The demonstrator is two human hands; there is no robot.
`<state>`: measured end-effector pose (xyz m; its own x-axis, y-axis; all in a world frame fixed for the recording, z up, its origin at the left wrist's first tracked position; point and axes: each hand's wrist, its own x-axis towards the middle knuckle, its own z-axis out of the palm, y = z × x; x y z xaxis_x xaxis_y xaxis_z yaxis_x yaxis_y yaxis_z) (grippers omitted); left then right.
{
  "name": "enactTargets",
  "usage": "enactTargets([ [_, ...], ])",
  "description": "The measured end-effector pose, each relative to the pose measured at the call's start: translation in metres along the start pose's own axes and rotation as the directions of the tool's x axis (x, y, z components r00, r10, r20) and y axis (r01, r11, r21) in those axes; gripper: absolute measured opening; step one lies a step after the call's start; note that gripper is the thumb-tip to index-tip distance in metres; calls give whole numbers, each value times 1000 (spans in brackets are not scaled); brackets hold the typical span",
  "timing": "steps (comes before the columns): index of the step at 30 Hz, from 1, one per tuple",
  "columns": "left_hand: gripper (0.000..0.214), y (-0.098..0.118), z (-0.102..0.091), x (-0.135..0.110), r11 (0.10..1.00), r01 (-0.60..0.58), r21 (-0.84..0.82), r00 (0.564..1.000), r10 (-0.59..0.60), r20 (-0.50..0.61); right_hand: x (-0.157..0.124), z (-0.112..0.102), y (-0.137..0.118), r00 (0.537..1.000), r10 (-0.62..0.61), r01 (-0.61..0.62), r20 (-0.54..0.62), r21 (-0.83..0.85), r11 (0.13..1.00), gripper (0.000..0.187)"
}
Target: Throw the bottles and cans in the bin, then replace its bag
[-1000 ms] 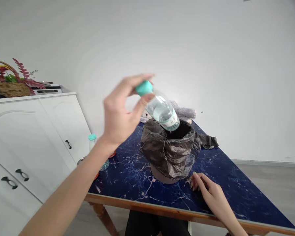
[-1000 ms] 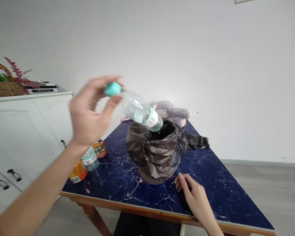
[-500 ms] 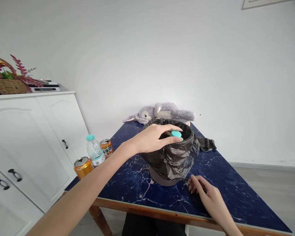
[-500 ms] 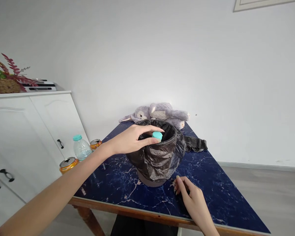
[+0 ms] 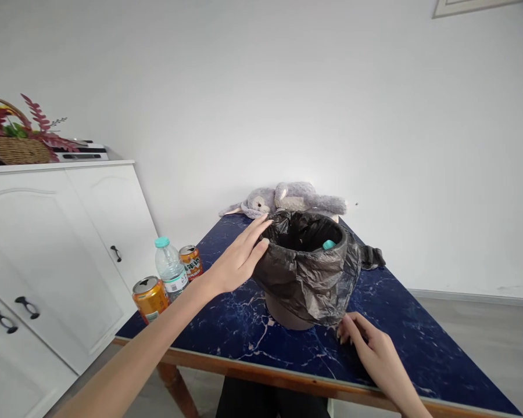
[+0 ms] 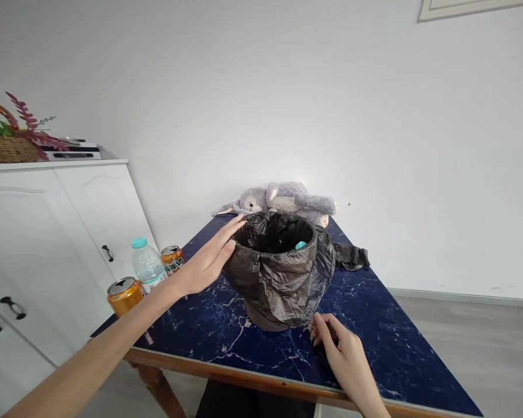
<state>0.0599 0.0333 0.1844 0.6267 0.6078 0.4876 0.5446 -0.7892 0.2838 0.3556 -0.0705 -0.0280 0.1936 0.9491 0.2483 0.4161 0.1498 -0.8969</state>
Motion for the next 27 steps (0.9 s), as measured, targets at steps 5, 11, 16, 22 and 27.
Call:
enactTargets([
  [5, 67, -36, -13, -20, 943, 153, 295, 983, -113, -147, -1, 0, 4, 1000, 0, 0, 13, -10, 1000, 50],
  [11, 69, -80, -66, -51, 507, 475, 719, 879, -317, -357, -1, 0, 4, 1000, -2, 3, 6, -35, 999, 49],
  [16, 55, -80, -79, -75, 422, 546, 724, 784, -562, -263, 0, 2, 3, 1000, -7, 7, -6, -41, 999, 50],
  [22, 47, -17, -77, -80, 535, 467, 703, 876, -389, -286, 0, 3, 5, 1000, -15, 15, -8, -39, 999, 50],
  [27, 45, 83, -97, -72, 763, 245, 598, 801, 188, -568, 0, 3, 0, 1000, -24, 24, -9, -19, 1000, 49],
])
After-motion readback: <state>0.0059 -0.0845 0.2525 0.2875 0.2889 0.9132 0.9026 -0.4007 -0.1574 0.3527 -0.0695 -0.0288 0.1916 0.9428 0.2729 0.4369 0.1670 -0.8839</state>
